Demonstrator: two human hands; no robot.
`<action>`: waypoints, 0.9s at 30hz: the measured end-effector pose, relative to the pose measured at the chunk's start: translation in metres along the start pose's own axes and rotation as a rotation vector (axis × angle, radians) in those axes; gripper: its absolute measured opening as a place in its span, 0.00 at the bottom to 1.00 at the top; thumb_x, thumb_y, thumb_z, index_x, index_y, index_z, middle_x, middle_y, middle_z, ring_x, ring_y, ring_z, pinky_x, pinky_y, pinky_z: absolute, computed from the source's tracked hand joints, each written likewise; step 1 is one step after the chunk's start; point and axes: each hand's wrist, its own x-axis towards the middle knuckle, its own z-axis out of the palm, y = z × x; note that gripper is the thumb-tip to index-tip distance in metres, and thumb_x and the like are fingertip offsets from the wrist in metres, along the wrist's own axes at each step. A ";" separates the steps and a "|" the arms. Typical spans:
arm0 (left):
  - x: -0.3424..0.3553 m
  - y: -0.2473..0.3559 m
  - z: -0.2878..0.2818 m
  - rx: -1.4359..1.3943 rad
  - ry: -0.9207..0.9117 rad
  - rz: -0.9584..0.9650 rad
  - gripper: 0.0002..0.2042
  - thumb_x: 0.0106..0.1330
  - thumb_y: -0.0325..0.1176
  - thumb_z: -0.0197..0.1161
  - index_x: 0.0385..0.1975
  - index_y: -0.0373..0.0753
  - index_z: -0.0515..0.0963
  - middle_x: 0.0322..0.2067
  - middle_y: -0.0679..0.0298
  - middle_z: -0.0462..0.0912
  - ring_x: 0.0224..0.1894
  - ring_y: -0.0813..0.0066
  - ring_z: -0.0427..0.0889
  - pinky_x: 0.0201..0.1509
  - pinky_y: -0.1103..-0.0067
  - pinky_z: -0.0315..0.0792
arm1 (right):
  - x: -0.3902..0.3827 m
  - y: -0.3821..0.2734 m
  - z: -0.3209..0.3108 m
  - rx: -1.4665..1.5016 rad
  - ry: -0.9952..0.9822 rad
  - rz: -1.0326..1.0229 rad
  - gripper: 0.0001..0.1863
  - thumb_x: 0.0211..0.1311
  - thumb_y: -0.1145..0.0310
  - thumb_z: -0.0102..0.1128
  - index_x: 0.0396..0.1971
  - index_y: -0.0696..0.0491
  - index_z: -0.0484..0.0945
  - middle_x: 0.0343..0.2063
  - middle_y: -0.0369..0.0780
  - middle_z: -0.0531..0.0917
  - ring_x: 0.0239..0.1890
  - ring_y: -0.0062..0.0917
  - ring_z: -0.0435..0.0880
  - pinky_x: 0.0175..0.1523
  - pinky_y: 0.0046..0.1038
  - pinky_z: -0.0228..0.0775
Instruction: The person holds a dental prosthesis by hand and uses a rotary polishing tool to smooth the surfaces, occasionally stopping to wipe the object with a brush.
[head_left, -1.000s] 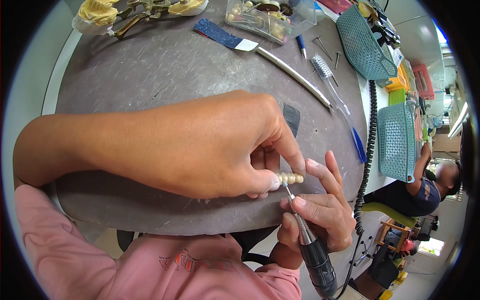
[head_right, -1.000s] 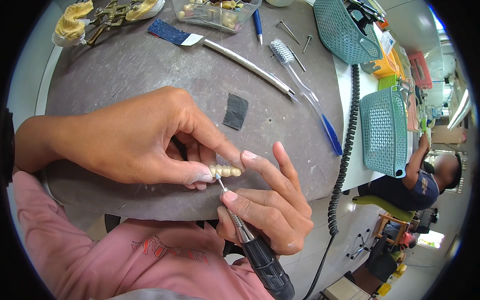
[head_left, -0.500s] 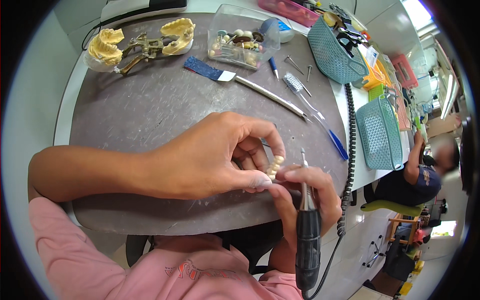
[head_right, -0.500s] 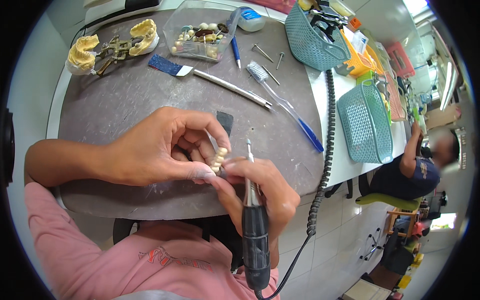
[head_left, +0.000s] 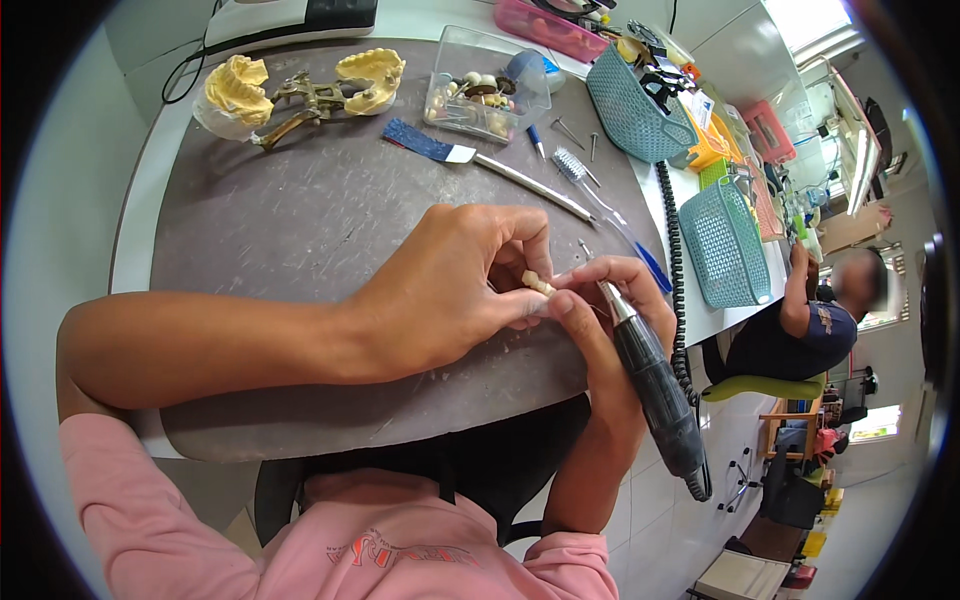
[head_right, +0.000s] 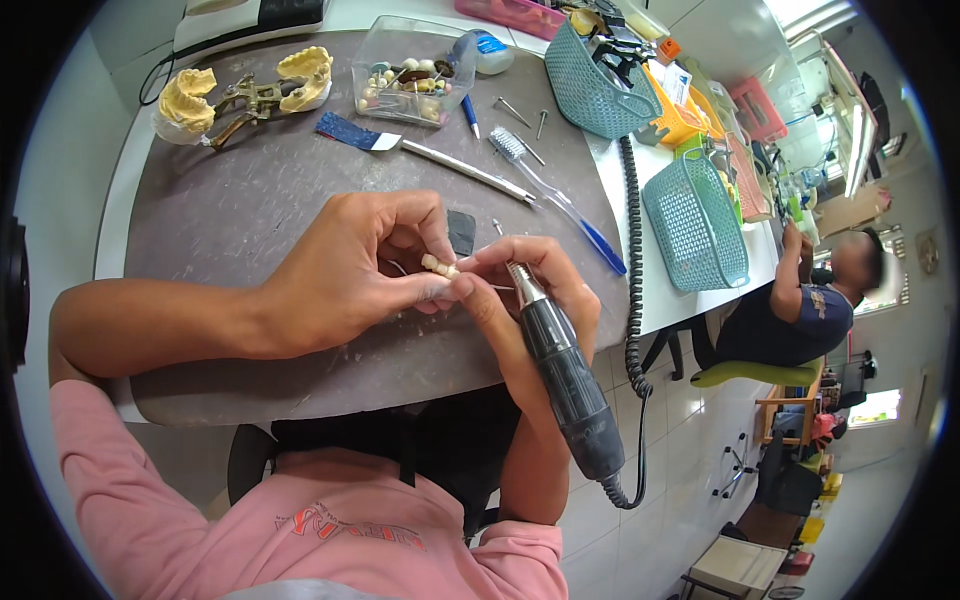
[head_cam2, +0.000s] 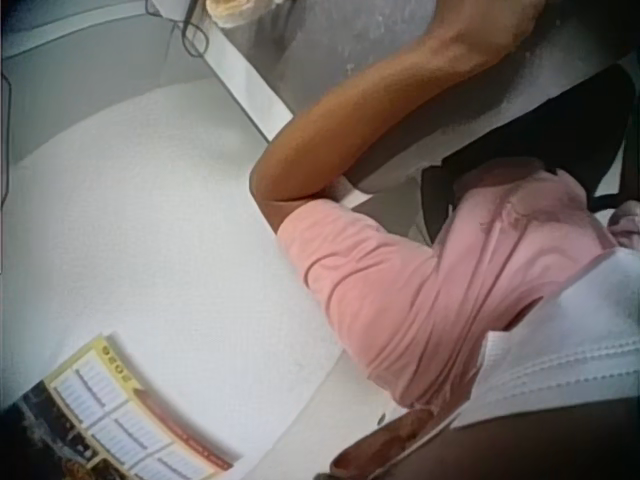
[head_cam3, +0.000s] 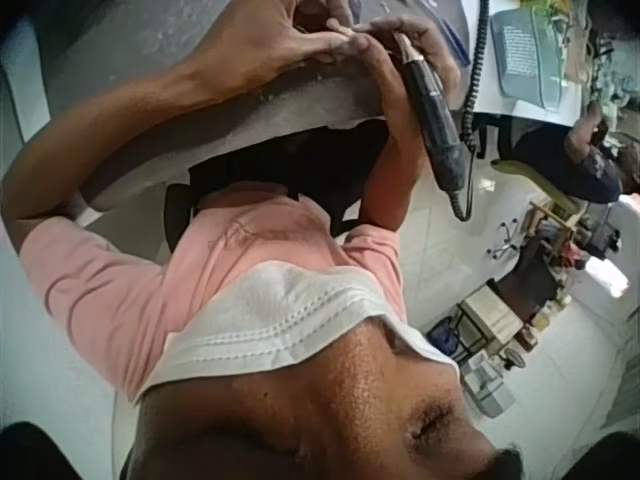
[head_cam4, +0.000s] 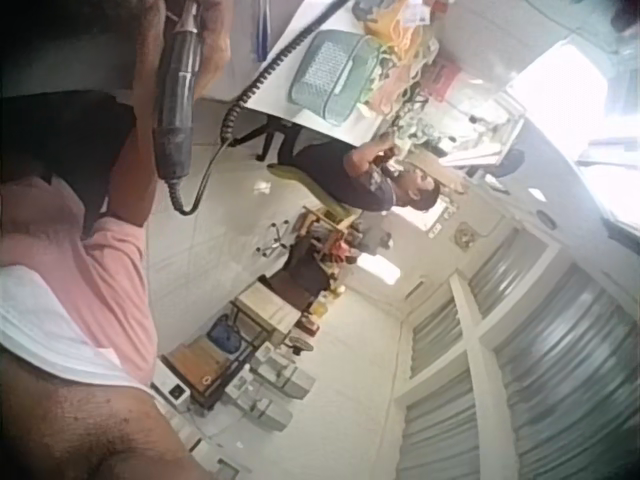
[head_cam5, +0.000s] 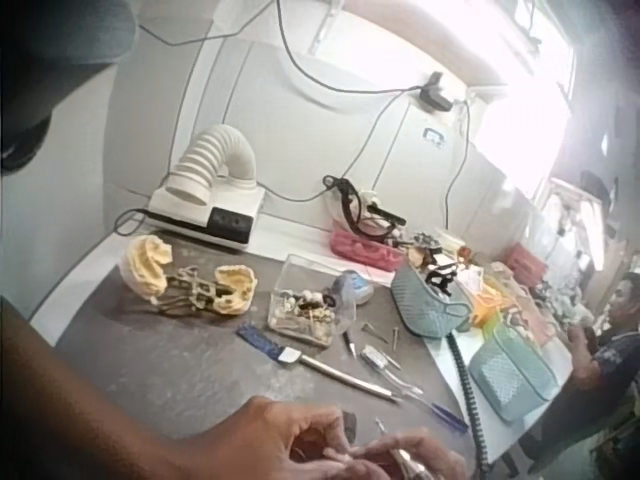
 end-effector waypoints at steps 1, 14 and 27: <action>0.000 -0.002 0.001 -0.002 -0.002 -0.002 0.07 0.62 0.24 0.66 0.30 0.33 0.73 0.26 0.63 0.83 0.31 0.83 0.82 0.35 0.84 0.77 | 0.000 0.001 0.001 0.005 0.010 -0.005 0.11 0.56 0.79 0.69 0.38 0.61 0.77 0.32 0.41 0.85 0.36 0.20 0.85 0.43 0.22 0.78; -0.008 0.002 0.003 -0.205 0.058 -0.051 0.05 0.67 0.21 0.57 0.41 0.31 0.74 0.36 0.61 0.82 0.40 0.79 0.82 0.46 0.81 0.79 | 0.009 0.003 0.007 -0.290 0.027 -0.191 0.09 0.55 0.73 0.70 0.35 0.56 0.79 0.26 0.38 0.84 0.31 0.16 0.83 0.38 0.21 0.74; 0.000 0.009 -0.021 -0.330 -0.121 -0.240 0.05 0.76 0.29 0.45 0.45 0.36 0.66 0.42 0.58 0.80 0.42 0.80 0.79 0.48 0.82 0.76 | 0.074 0.030 -0.071 -0.658 0.149 -0.172 0.19 0.54 0.70 0.73 0.27 0.55 0.65 0.26 0.41 0.83 0.27 0.20 0.80 0.35 0.23 0.73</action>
